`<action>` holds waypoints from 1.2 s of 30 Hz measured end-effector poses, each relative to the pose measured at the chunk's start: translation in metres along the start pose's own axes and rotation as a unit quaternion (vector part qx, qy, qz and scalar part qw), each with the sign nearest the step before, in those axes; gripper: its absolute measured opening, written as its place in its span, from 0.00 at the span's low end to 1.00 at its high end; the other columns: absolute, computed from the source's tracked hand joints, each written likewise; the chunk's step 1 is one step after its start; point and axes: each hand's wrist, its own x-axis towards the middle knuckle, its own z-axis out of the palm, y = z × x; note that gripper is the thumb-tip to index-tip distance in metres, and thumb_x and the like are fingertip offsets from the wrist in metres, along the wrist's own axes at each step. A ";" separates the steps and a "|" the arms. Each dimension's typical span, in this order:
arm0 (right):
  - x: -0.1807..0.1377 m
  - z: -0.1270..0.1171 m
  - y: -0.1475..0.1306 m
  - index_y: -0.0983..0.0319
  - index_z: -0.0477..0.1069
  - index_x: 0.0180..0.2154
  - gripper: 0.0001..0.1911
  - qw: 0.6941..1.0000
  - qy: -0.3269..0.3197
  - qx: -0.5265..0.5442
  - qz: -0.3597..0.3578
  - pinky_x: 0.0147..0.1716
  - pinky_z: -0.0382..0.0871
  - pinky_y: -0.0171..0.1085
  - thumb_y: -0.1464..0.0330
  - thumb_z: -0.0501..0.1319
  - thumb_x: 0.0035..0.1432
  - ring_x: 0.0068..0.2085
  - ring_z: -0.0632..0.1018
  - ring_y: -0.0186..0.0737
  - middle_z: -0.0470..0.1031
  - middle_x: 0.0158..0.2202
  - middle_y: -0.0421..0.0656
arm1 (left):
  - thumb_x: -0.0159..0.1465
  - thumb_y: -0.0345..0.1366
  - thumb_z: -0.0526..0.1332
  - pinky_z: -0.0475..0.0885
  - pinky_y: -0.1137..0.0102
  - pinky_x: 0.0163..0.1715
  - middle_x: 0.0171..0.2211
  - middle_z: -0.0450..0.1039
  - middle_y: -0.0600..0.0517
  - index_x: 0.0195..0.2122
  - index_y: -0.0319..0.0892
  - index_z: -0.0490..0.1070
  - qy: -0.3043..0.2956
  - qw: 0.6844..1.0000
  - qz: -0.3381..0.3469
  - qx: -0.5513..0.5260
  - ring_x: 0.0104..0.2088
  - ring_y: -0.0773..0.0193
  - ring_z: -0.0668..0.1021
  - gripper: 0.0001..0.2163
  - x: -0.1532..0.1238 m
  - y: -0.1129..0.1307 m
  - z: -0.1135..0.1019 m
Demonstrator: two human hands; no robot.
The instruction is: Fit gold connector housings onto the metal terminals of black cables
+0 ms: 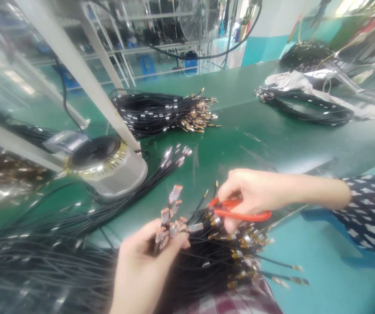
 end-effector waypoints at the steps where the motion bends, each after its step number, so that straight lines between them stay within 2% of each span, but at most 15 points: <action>1: 0.000 -0.002 -0.001 0.64 0.75 0.24 0.19 1.000 -0.002 -0.014 -0.013 0.20 0.47 0.32 0.54 0.67 0.50 0.20 0.55 0.28 0.57 0.17 0.33 | 0.54 0.33 0.67 0.73 0.72 0.28 0.22 0.80 0.54 0.19 0.45 0.76 -0.007 1.000 0.002 -0.001 0.26 0.60 0.79 0.07 0.001 0.000 0.000; 4: -0.001 -0.006 -0.002 0.64 0.73 0.22 0.19 0.997 0.003 -0.060 -0.040 0.20 0.46 0.32 0.54 0.68 0.49 0.21 0.53 0.28 0.53 0.16 0.32 | 0.54 0.33 0.67 0.73 0.72 0.28 0.21 0.79 0.54 0.19 0.45 0.77 -0.023 1.000 0.003 -0.004 0.25 0.61 0.79 0.07 0.002 0.000 0.000; 9: 0.001 -0.011 -0.003 0.64 0.72 0.22 0.21 0.995 -0.056 -0.066 -0.042 0.20 0.49 0.32 0.52 0.66 0.51 0.21 0.56 0.28 0.57 0.17 0.33 | 0.54 0.33 0.67 0.73 0.73 0.28 0.22 0.79 0.54 0.19 0.45 0.76 -0.017 1.000 -0.001 -0.006 0.25 0.61 0.79 0.07 0.001 0.003 0.002; 12: 0.002 -0.010 -0.005 0.63 0.68 0.19 0.23 0.995 -0.071 -0.065 -0.040 0.21 0.49 0.33 0.51 0.66 0.50 0.21 0.55 0.29 0.56 0.17 0.33 | 0.53 0.32 0.67 0.72 0.72 0.27 0.21 0.79 0.54 0.18 0.45 0.75 -0.004 1.000 -0.006 -0.016 0.25 0.61 0.78 0.08 -0.002 0.005 0.004; 18: 0.003 -0.003 -0.004 0.62 0.60 0.16 0.26 0.993 -0.050 -0.082 -0.066 0.21 0.46 0.34 0.52 0.68 0.49 0.22 0.51 0.29 0.49 0.17 0.31 | 0.52 0.32 0.67 0.71 0.70 0.28 0.21 0.78 0.55 0.19 0.46 0.76 0.037 0.999 -0.025 -0.027 0.25 0.59 0.78 0.06 -0.008 0.007 0.006; 21: 0.005 0.001 0.000 0.63 0.64 0.17 0.25 0.996 -0.017 -0.069 -0.046 0.21 0.46 0.34 0.51 0.67 0.49 0.21 0.52 0.28 0.50 0.17 0.31 | 0.53 0.32 0.67 0.71 0.70 0.29 0.21 0.78 0.54 0.18 0.45 0.76 0.023 0.999 -0.021 -0.024 0.26 0.59 0.78 0.07 -0.005 0.005 0.004; 23: 0.008 0.003 0.004 0.63 0.67 0.20 0.24 0.999 0.028 -0.013 0.015 0.20 0.46 0.33 0.50 0.66 0.50 0.20 0.54 0.27 0.54 0.17 0.31 | 0.53 0.33 0.66 0.70 0.71 0.28 0.20 0.77 0.53 0.18 0.44 0.75 -0.021 0.999 -0.027 -0.032 0.24 0.61 0.77 0.08 0.000 0.003 0.001; 25: 0.014 0.004 0.004 0.63 0.69 0.25 0.23 0.992 0.074 0.084 0.052 0.19 0.48 0.31 0.49 0.65 0.51 0.19 0.58 0.27 0.61 0.18 0.32 | 0.55 0.34 0.66 0.65 0.73 0.22 0.18 0.76 0.52 0.18 0.42 0.75 -0.081 0.993 -0.057 -0.066 0.19 0.66 0.72 0.09 0.006 0.001 -0.001; 28: 0.025 0.011 -0.004 0.63 0.67 0.28 0.21 0.963 0.122 0.240 -0.003 0.23 0.61 0.32 0.53 0.69 0.48 0.23 0.68 0.30 0.72 0.25 0.38 | 0.58 0.39 0.66 0.55 0.74 0.16 0.18 0.75 0.51 0.22 0.39 0.75 -0.131 0.974 -0.107 -0.153 0.14 0.73 0.62 0.11 0.015 0.000 -0.003; 30: 0.034 0.021 -0.012 0.63 0.64 0.27 0.21 0.932 0.153 0.325 -0.050 0.30 0.68 0.34 0.58 0.72 0.44 0.28 0.73 0.32 0.76 0.31 0.41 | 0.59 0.41 0.66 0.53 0.74 0.16 0.19 0.76 0.49 0.26 0.38 0.75 -0.144 0.961 -0.121 -0.203 0.14 0.74 0.61 0.11 0.019 -0.001 -0.004; 33: 0.045 0.039 -0.023 0.62 0.60 0.26 0.23 0.889 0.162 0.421 -0.079 0.33 0.71 0.37 0.63 0.75 0.39 0.31 0.76 0.34 0.77 0.35 0.42 | 0.59 0.41 0.66 0.53 0.74 0.16 0.21 0.75 0.49 0.27 0.36 0.75 -0.155 0.952 -0.122 -0.236 0.14 0.75 0.62 0.12 0.023 -0.003 -0.005; 36: 0.052 0.053 -0.024 0.60 0.58 0.26 0.24 0.865 0.148 0.469 -0.103 0.30 0.72 0.38 0.65 0.75 0.39 0.27 0.78 0.36 0.76 0.32 0.38 | 0.57 0.39 0.68 0.55 0.75 0.16 0.23 0.75 0.50 0.28 0.37 0.74 -0.146 0.950 -0.118 -0.249 0.14 0.75 0.64 0.10 0.026 -0.005 -0.006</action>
